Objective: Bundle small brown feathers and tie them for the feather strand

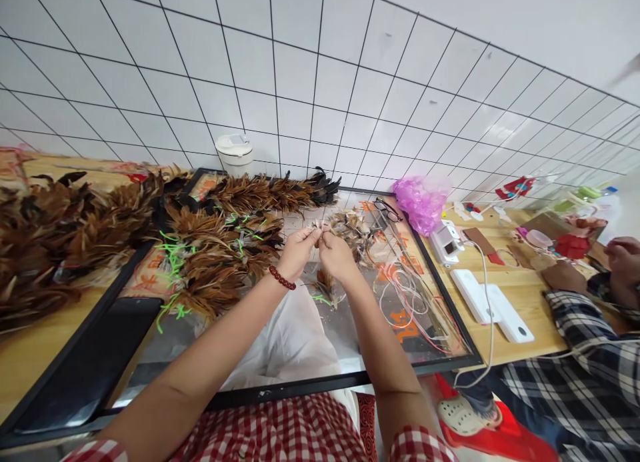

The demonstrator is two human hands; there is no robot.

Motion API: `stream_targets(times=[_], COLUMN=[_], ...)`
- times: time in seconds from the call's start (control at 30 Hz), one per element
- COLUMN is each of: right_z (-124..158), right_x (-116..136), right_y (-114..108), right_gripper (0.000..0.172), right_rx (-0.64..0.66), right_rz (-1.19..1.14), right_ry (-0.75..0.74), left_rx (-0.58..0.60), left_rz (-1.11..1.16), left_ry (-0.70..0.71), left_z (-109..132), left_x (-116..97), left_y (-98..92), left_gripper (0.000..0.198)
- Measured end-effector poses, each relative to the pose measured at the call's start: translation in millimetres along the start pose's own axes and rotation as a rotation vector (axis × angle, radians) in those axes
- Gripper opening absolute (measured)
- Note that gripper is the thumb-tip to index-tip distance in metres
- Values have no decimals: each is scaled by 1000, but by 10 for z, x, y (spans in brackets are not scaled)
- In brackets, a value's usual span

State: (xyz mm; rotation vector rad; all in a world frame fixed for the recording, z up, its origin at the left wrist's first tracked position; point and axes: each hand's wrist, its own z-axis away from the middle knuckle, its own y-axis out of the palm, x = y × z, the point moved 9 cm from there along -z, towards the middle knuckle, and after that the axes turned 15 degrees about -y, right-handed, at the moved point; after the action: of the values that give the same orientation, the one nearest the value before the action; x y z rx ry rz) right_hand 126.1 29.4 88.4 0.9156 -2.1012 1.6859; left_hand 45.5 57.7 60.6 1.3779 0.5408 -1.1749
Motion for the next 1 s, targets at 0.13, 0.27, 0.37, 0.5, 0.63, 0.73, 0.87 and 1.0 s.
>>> stream_targets(times=[0.13,0.27,0.37,0.5,0.63,0.73,0.87,1.0], right_z=[32,90,89,37,-6,4,30,-15], right_x=[92,94,94,67,32,-23,3,1], right_y=[-15,-185,-557,-652,-461,-379,-312,-314], right_gripper=[28,24,26,29,30,32,30,21], right_rx=[111,139,-118,-205,-61,28,143,15], right_rz=[197,180,48,-332,-569,-681,-763,-779], right_ry=[-33,-82,-150,-209,-208,-184,-189,-197], left_rx=[15,9,48,276,426,522,640,619], left_rz=[-16,65,41,-14,-127,-209,-229,-165], left_ry=[-52,-10,-39,-191,-298,-368,-486,-505], left_z=[17,38,55,136,252,330,412,379], left_x=[32,-18,-63,-41,8,53,134,156], left_y=[24,-2,8,193,327,378,404,378], left_gripper=[15,14,19,25,29,32,35,37])
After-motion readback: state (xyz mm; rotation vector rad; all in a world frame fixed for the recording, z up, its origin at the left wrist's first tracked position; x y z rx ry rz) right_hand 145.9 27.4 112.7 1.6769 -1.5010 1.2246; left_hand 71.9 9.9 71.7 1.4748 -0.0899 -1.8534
